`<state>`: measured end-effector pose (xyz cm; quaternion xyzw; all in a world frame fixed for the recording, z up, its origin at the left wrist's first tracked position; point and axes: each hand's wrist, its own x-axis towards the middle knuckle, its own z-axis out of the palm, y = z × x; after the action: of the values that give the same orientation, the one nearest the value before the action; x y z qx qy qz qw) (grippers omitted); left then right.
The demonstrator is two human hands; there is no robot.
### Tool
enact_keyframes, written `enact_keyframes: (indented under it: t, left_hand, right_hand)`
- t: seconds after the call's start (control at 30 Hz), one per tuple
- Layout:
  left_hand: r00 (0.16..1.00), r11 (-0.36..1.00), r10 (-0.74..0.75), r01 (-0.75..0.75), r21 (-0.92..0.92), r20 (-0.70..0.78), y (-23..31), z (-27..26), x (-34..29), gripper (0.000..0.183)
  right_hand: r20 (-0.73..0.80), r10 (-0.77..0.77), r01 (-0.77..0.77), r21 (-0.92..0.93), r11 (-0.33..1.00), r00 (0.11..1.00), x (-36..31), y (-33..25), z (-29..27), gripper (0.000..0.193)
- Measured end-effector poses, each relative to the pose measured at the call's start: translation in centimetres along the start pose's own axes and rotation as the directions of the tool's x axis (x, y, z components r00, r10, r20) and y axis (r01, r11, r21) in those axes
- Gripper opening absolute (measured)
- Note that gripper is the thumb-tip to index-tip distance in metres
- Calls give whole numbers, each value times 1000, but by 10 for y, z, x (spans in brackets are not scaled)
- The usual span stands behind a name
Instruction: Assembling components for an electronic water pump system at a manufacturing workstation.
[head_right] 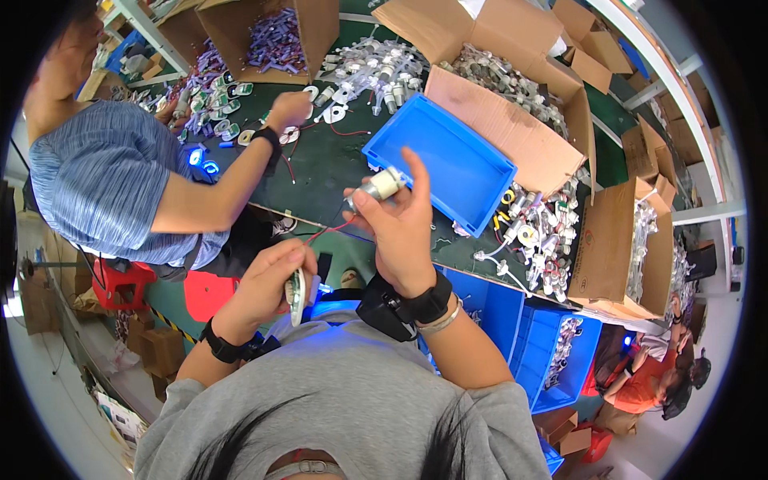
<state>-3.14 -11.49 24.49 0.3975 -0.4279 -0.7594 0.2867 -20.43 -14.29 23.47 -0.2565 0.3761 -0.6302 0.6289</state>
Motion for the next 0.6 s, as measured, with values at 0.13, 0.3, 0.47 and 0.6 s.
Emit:
enact_keyframes:
  t: [0.13, 0.3, 0.47, 0.6]
  left_hand:
    - [998, 997, 49, -47, 59, -41, 4, 3, 9, 31]
    - [999, 985, 37, -35, 169, -9, 4, 3, 17, 26]
    - [999, 975, 17, -26, 221, 44, 2, 12, 30, 26]
    - [993, 966, -43, 14, 260, 108, 7, 23, 42, 26]
  right_hand:
    - [-11, 270, -269, 66, 961, 963, -3, 20, -33, 57]
    - [49, 435, -431, -79, 899, 899, -11, 21, -67, 38]
    - [280, -17, 217, -705, 675, 960, -18, 24, -75, 37]
    - [576, -198, 588, -639, 497, 793, -19, 9, -59, 36]
